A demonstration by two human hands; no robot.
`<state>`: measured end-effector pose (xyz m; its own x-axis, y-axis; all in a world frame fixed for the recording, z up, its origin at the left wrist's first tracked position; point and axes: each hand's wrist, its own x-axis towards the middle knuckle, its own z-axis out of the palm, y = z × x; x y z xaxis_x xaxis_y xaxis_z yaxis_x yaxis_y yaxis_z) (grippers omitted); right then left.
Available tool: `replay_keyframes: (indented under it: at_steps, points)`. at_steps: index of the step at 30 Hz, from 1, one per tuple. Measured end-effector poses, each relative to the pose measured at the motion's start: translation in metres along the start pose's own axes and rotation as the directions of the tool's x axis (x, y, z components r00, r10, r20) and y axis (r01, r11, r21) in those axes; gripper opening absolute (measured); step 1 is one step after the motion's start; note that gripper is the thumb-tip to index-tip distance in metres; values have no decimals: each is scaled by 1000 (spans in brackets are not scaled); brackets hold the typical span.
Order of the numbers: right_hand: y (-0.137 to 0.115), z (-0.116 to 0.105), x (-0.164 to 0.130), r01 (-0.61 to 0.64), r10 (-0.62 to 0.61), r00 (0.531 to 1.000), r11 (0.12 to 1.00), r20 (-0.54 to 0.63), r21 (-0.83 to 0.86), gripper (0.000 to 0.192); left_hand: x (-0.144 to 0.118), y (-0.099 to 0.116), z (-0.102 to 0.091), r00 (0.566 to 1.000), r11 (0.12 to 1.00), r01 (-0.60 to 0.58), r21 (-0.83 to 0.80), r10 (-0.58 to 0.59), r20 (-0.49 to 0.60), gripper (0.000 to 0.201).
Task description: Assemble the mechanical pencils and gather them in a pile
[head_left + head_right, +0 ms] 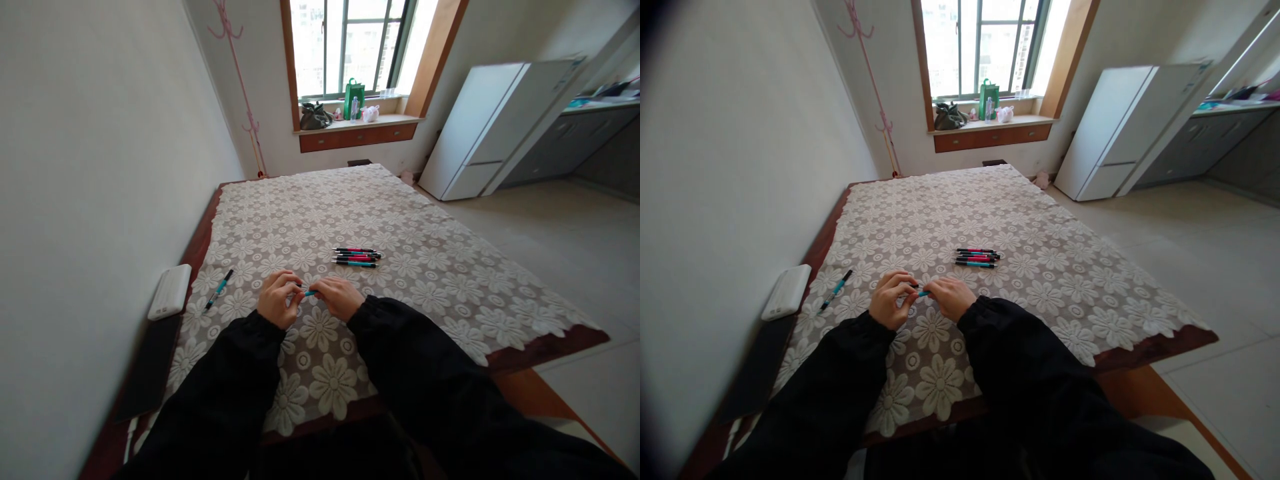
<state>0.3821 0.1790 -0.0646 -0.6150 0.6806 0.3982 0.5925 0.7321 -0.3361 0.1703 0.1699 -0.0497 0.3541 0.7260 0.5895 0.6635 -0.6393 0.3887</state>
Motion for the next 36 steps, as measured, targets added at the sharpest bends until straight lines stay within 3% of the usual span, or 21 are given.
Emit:
replay_keyframes:
  at_steps: [8, 19, 27, 36]
  points:
    - [-4, -5, 1, -31, 31, 999, 999, 19, -20, 14, -1, 1, 1, 997, 998, -56, 17, 55, 51, 7]
    - [-6, -6, -1, -7, 6, 999, 1000, 50, 20, 21, 0, 3, 0, 998, 998, -29, 62, 26, 53, 7]
    - [-5, -8, -3, 0, 1, 1000, 994, -5, 111, 17, 1, 2, 0, 998, 999, -41, 6, 40, 55, 8]
    - [-14, -11, -3, -63, 67, 997, 993, -31, 97, 14, 1, 3, 0, 994, 993, -78, -84, 84, 70, 9]
